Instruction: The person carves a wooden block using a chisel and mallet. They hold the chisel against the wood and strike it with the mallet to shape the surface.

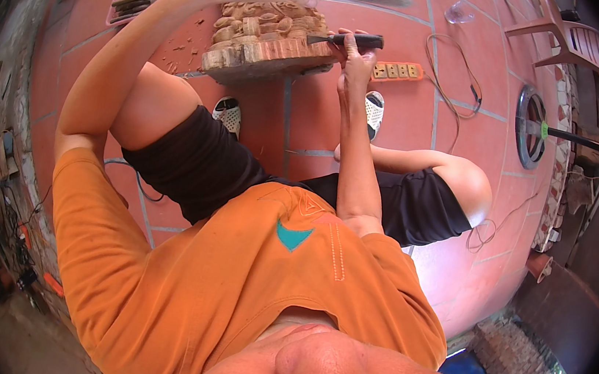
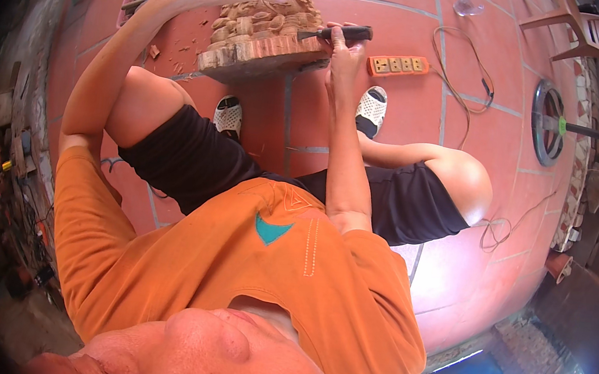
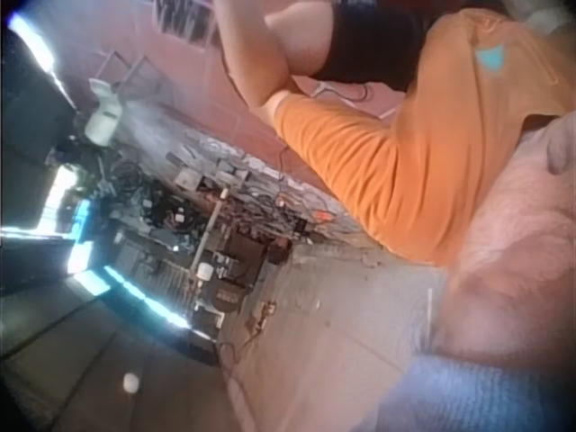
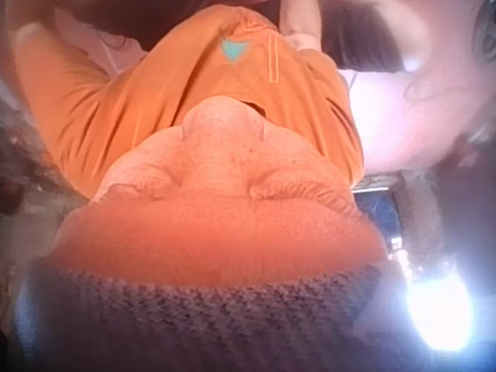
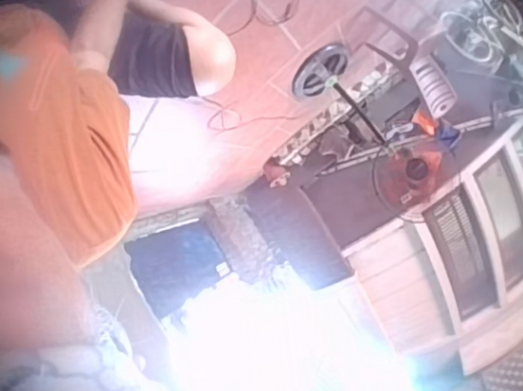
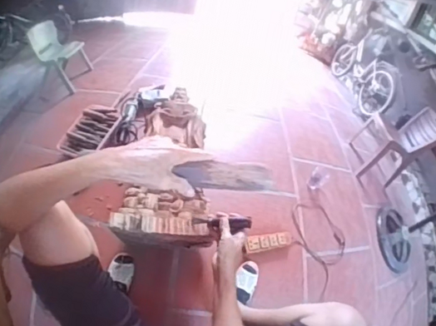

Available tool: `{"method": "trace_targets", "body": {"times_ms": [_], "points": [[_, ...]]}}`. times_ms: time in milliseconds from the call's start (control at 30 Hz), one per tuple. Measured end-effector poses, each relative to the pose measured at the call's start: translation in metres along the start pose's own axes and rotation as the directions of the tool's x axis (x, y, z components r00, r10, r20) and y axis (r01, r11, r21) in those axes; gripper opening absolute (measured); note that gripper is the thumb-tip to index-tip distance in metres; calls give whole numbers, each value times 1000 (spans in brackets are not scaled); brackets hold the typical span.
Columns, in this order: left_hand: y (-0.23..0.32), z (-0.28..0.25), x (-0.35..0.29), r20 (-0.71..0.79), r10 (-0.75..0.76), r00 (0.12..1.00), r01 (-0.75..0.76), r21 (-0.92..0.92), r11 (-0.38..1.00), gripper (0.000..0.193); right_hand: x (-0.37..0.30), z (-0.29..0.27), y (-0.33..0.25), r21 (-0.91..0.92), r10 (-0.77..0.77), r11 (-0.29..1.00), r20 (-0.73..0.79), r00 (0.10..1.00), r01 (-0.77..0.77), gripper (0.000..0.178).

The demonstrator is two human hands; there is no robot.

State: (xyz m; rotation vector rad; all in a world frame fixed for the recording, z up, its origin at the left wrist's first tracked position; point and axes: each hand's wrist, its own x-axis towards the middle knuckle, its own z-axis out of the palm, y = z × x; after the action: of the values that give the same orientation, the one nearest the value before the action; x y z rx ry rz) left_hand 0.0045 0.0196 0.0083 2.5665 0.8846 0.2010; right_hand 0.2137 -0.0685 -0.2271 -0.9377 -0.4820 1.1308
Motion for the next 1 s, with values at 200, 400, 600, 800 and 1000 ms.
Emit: {"method": "trace_targets", "body": {"times_ms": [200, 400, 600, 800, 1000], "points": [[-5, 4, 0, -21, -9, 1000, 9, -12, 1000, 74, 3, 12, -4, -141, -6, 990, 31, 1000, 10, 30], [-6, 10, 1, -70, 119, 990, -113, 75, 991, 75, 1, 21, 1, -294, -113, 946, 101, 988, 138, 27], [10, 5, -1, -30, 118, 993, -119, -12, 993, 75, 1, 22, -3, -336, -141, 925, 128, 982, 177, 26], [19, 6, 2, -28, 88, 996, -91, -103, 991, 76, 0, 18, -9, -304, -98, 945, 94, 991, 122, 26], [31, 4, 2, -115, 51, 992, -74, -201, 977, 74, -1, 18, -11, -306, -109, 942, 102, 989, 136, 27]]}}
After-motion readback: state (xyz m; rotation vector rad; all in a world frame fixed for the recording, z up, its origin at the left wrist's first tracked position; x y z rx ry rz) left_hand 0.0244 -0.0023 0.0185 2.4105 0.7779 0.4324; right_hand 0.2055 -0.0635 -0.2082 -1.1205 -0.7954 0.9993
